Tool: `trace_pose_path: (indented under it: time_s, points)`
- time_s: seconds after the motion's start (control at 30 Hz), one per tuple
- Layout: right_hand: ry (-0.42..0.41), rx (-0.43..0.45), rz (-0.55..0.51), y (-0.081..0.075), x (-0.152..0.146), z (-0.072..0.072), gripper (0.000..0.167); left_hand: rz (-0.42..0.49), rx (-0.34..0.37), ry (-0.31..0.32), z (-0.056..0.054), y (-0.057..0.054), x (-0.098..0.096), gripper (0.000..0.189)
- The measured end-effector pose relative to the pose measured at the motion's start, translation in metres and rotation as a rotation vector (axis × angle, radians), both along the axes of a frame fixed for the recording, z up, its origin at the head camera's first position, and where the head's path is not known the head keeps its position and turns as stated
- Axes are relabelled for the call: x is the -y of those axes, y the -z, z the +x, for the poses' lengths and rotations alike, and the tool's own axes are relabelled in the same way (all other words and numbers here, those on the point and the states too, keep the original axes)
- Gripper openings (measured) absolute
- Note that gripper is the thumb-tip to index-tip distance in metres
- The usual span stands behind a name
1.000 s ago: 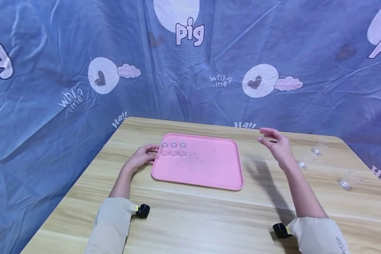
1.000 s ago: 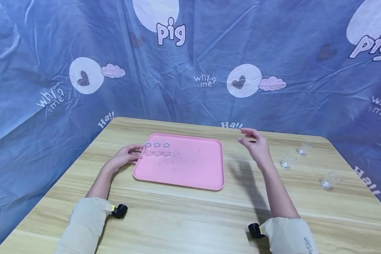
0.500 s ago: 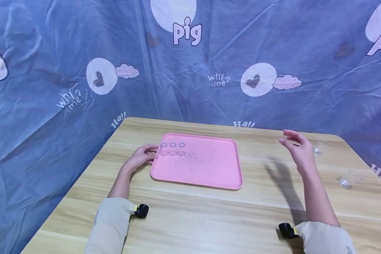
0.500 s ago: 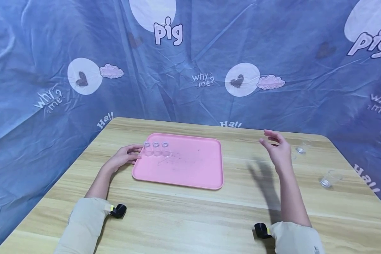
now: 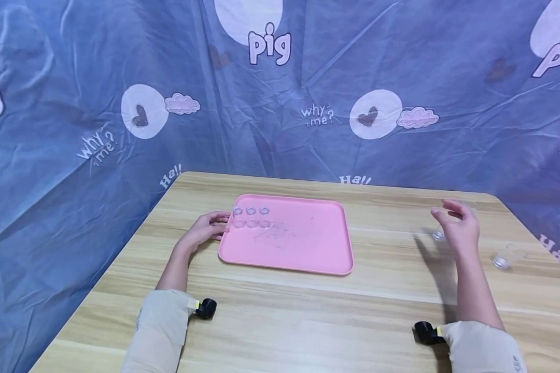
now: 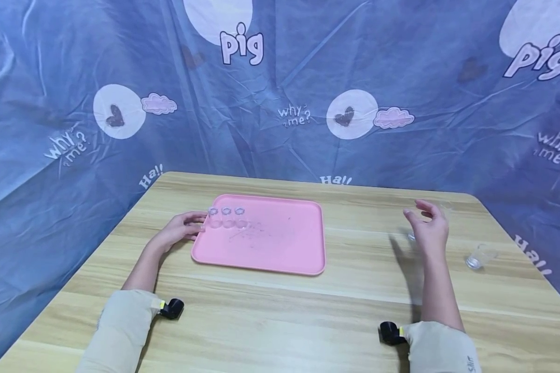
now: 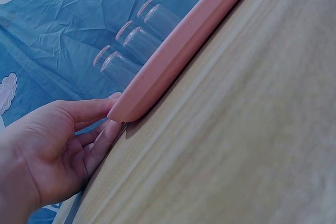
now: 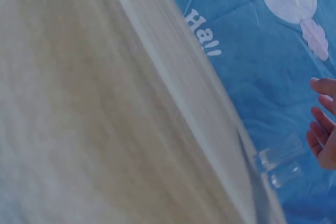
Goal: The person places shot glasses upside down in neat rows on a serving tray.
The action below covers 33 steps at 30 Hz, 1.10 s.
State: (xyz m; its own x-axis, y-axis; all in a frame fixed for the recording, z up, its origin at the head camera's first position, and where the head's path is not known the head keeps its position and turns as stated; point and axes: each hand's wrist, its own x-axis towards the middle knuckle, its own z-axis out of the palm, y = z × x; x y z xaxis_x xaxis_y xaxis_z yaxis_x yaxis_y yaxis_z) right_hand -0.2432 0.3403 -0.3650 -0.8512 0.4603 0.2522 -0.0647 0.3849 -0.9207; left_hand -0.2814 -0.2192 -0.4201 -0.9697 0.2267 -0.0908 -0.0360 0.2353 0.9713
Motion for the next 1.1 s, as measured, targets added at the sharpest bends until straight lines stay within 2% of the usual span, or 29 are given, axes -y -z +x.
trace_pose_path:
  time_s: [0.17, 0.23, 0.4, 0.47, 0.63, 0.77, 0.83, 1.1]
  points:
    - [0.075, 0.086, -0.035, 0.010, -0.011, 0.001, 0.025, 0.011, -0.005, -0.001, 0.000, 0.002, 0.000, 0.051]
    - [0.095, 0.092, -0.072, 0.014, -0.014, 0.001, 0.024, 0.009, -0.004, 0.003, 0.000, 0.002, 0.000, 0.051]
    - [0.079, 0.098, -0.128, 0.021, -0.021, 0.003, 0.028, 0.004, -0.003, 0.003, -0.001, 0.003, -0.001, 0.050]
    - [0.056, 0.136, -0.097, 0.025, -0.023, 0.004, 0.034, 0.011, -0.007, 0.007, 0.000, 0.003, -0.001, 0.050]
    - [-0.036, 0.210, -0.010, 0.039, -0.030, 0.005, 0.071, 0.017, -0.014, 0.021, 0.000, 0.002, 0.000, 0.051]
    - [-0.067, 0.222, -0.001, 0.046, -0.033, 0.006, 0.061, 0.009, -0.017, 0.022, 0.000, 0.001, 0.000, 0.051]
    - [-0.070, 0.228, 0.047, 0.047, -0.033, 0.006, 0.057, 0.009, -0.015, 0.019, 0.000, 0.000, 0.000, 0.051]
    - [-0.040, 0.272, 0.347, 0.049, -0.033, 0.010, 0.050, 0.008, -0.008, 0.020, 0.001, 0.000, 0.000, 0.051]
